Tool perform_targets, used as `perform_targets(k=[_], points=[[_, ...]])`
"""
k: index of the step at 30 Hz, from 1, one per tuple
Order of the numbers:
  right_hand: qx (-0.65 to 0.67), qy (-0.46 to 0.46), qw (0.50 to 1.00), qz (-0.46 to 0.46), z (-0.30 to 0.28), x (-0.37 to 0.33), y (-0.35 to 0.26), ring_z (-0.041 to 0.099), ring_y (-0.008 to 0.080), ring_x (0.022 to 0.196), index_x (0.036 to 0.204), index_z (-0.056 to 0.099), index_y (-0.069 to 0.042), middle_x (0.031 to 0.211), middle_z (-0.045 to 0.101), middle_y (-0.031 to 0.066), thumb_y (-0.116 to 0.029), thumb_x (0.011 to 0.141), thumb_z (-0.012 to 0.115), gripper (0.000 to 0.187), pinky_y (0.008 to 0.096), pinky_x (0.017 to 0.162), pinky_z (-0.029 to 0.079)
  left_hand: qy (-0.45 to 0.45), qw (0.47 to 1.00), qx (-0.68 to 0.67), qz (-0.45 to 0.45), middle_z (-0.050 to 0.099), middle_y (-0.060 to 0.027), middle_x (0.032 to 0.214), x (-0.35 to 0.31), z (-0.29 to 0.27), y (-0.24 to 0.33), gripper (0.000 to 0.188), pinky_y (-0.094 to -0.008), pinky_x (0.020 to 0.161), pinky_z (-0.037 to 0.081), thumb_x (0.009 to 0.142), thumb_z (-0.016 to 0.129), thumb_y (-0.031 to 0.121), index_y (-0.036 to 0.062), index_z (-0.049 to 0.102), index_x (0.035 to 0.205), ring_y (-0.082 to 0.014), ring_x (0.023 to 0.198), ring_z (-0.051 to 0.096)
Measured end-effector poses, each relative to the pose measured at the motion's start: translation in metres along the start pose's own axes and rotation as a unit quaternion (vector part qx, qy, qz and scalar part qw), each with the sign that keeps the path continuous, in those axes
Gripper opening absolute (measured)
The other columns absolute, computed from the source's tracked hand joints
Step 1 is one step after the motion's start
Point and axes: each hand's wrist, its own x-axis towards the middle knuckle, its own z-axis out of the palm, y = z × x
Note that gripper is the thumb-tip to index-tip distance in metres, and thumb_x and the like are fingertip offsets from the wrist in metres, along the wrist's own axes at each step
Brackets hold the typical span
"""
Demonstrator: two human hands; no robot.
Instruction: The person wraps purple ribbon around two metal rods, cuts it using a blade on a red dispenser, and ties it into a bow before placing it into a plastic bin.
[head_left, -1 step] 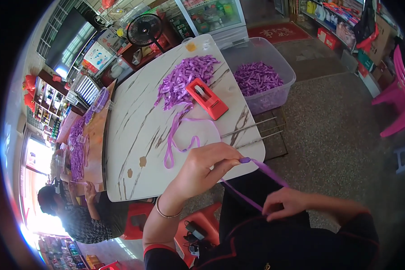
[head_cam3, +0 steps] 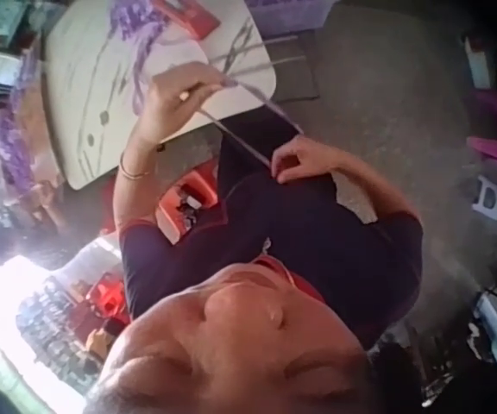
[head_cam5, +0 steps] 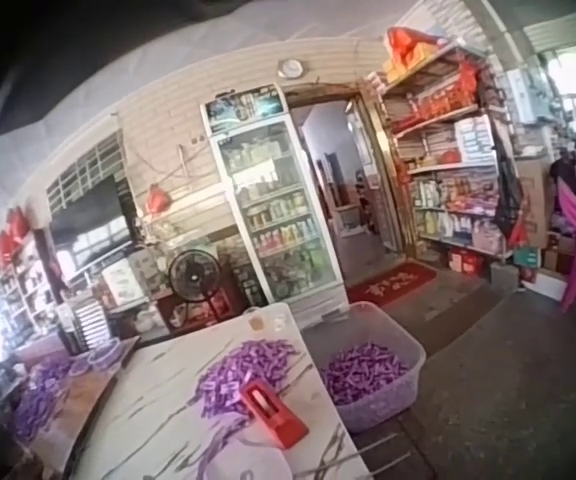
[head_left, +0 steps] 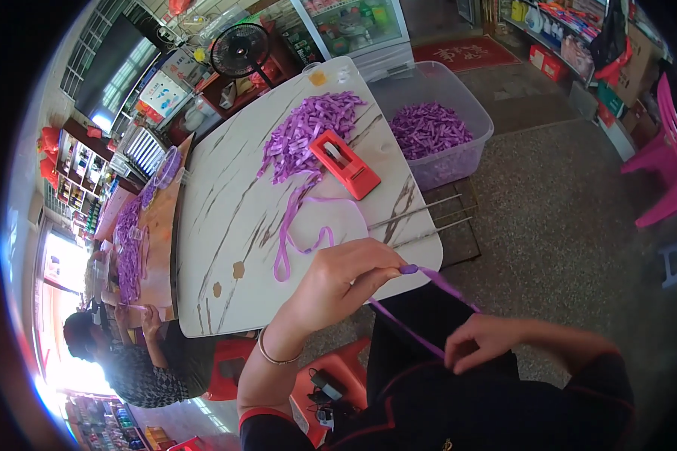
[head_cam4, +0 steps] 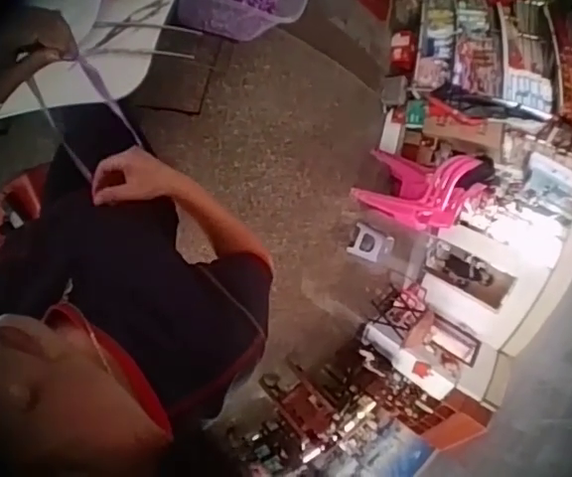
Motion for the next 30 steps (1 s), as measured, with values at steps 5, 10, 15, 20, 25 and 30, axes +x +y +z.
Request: perform_targets(k=[5, 10, 15, 20, 25, 30], points=[[-0.150, 0.120, 0.967, -0.169, -0.049, 0.003, -0.062, 0.051, 0.0275, 0.110, 0.110, 0.058, -0.010, 0.116, 0.052, 0.0135, -0.023, 0.076, 0.069, 0.038, 0.0362, 0.087, 0.044, -0.019, 0.996, 0.069, 0.043, 0.064, -0.0093, 0.083, -0.002, -0.004, 0.008, 0.012, -0.0283, 0.060, 0.048, 0.074, 0.063, -0.005, -0.0015, 0.063, 0.086, -0.0215, 0.073, 0.061], [-0.344, 0.099, 0.920, -0.159, -0.048, 0.003, -0.073, 0.051, 0.0255, 0.109, 0.107, 0.058, -0.010, 0.114, 0.051, 0.0144, -0.022, 0.076, 0.068, 0.035, 0.0360, 0.085, 0.044, 0.014, 0.993, 0.113, 0.025, 0.064, -0.0098, 0.083, -0.006, -0.010, 0.011, 0.012, -0.0282, 0.061, 0.049, 0.074, 0.063, -0.005, -0.0017, 0.062, 0.085, -0.0220, 0.074, 0.062], [-0.059, 0.284, 0.951, -0.109, -0.069, 0.018, -0.080, 0.054, 0.0196, 0.089, 0.095, 0.056, -0.005, 0.094, 0.058, 0.0086, -0.022, 0.086, 0.054, 0.019, 0.0302, 0.077, 0.042, -0.003, 0.988, 0.140, 0.061, 0.064, -0.0103, 0.084, -0.009, -0.009, 0.013, 0.010, -0.0292, 0.062, 0.051, 0.074, 0.064, -0.003, -0.0019, 0.061, 0.083, -0.0235, 0.074, 0.063], [0.314, 0.212, 0.925, -0.005, -0.063, 0.056, -0.065, 0.055, 0.0189, 0.079, 0.092, 0.056, -0.001, 0.082, 0.058, 0.0065, -0.032, 0.096, 0.034, 0.038, 0.0283, 0.080, 0.040, -0.021, 0.977, 0.191, 0.091, 0.063, -0.0107, 0.086, -0.008, -0.008, 0.018, 0.011, -0.0304, 0.060, 0.051, 0.072, 0.065, -0.002, -0.0014, 0.060, 0.082, -0.0251, 0.073, 0.063], [0.451, -0.006, 0.892, 0.035, -0.071, 0.058, -0.067, 0.056, 0.0185, 0.075, 0.082, 0.057, -0.001, 0.071, 0.059, 0.0081, -0.033, 0.097, 0.032, 0.044, 0.0300, 0.077, 0.042, -0.014, 0.963, 0.245, 0.111, 0.063, -0.0106, 0.084, -0.011, -0.006, 0.019, 0.014, -0.0303, 0.056, 0.050, 0.070, 0.065, -0.004, 0.0004, 0.060, 0.082, -0.0244, 0.068, 0.062], [0.403, 0.051, 0.914, 0.004, -0.074, 0.051, -0.067, 0.056, 0.0156, 0.069, 0.075, 0.058, -0.004, 0.069, 0.060, 0.0061, -0.025, 0.094, 0.045, 0.031, 0.0291, 0.074, 0.041, 0.020, 0.986, 0.152, 0.067, 0.063, -0.0106, 0.083, -0.012, 0.007, 0.004, 0.009, -0.0261, 0.054, 0.047, 0.075, 0.061, -0.003, 0.0005, 0.061, 0.084, -0.0194, 0.062, 0.059]])
